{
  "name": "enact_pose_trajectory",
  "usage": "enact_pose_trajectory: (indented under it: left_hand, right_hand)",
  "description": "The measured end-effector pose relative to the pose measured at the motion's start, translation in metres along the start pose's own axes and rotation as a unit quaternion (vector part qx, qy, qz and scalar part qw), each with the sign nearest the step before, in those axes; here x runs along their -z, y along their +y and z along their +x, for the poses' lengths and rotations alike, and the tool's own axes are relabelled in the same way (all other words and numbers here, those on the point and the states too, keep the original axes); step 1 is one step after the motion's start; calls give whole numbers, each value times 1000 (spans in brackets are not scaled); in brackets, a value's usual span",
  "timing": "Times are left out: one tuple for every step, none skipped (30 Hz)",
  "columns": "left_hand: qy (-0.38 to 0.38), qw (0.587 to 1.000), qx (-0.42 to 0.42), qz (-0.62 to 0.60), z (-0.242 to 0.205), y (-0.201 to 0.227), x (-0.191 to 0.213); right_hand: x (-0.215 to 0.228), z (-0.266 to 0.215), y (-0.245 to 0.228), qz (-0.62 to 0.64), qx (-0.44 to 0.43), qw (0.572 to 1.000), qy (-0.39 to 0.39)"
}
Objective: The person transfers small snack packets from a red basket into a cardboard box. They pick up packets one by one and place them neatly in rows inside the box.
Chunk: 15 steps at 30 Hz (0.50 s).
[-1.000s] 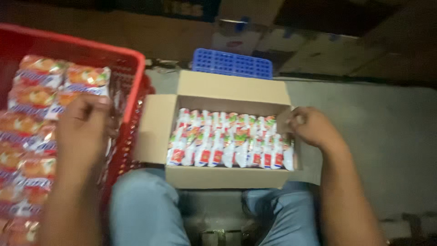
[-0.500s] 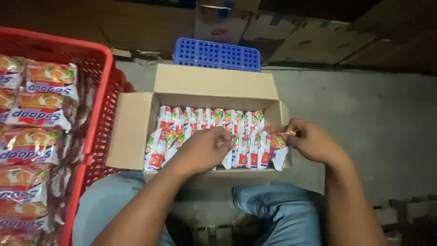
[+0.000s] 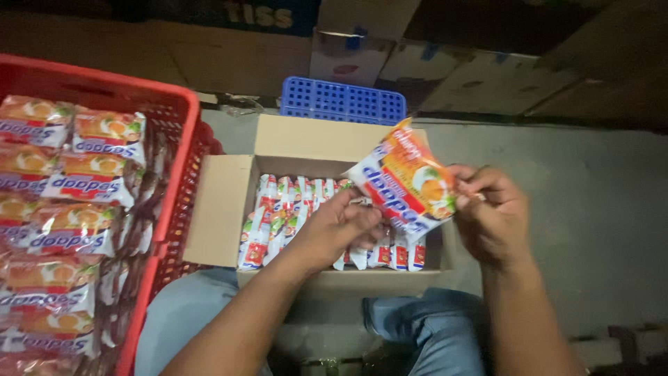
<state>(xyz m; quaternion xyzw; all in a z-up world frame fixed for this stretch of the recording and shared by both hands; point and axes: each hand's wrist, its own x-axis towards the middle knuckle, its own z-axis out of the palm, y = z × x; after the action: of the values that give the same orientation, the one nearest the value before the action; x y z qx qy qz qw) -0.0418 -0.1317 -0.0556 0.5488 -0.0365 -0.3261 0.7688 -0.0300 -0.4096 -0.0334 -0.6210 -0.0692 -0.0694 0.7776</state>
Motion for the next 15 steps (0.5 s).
enact_pose_trajectory:
  left_hand:
    - [33, 996, -36, -81, 2, -1, -1]
    - [65, 982, -72, -160, 4, -3, -1]
    - [71, 982, -75, -161, -3, 8, 1]
    - [101, 978, -117, -143, -10, 19, 3]
    - [132, 971, -158, -123, -18, 29, 5]
    - [141, 969, -160, -123, -22, 35, 15]
    - [179, 961, -190, -95, -27, 40, 26]
    - [217, 949, -218, -67, -33, 45, 37]
    - [229, 946, -218, -68, -46, 57, 49]
    - [304, 927, -217, 41, -59, 69, 61]
    - [374, 891, -209, 149, -72, 81, 73]
    - [387, 887, -206, 148, -92, 86, 87]
    - [392, 876, -225, 168, -113, 91, 102]
    - [396, 865, -243, 189, -136, 97, 117]
    - [412, 859, -239, 188, -161, 99, 129]
  right_hand:
    - [-19, -1, 0, 41, -4, 999, -7]
    - [-39, -2, 0, 83, -9, 996, -15]
    - [-42, 0, 1, 86, -12, 996, -21]
    - [-45, 1, 2, 51, -23, 997, -48]
    - [-49, 3, 4, 18, -34, 996, -76]
    - [-47, 9, 2, 22, -36, 996, -84]
    - [-46, 16, 2, -37, -27, 994, -98]
    - [-46, 23, 2, -96, -17, 989, -112]
    - [-28, 28, 9, -91, -22, 988, -122]
    - [-11, 33, 17, -222, -35, 972, -62]
    - [5, 40, 28, -349, -45, 936, -3]
    - [7, 39, 26, -345, -47, 937, -16]
    - [6, 41, 26, -454, -113, 884, 26]
    - [5, 43, 26, -556, -173, 811, 66]
    - [17, 43, 37, -553, -172, 814, 48]
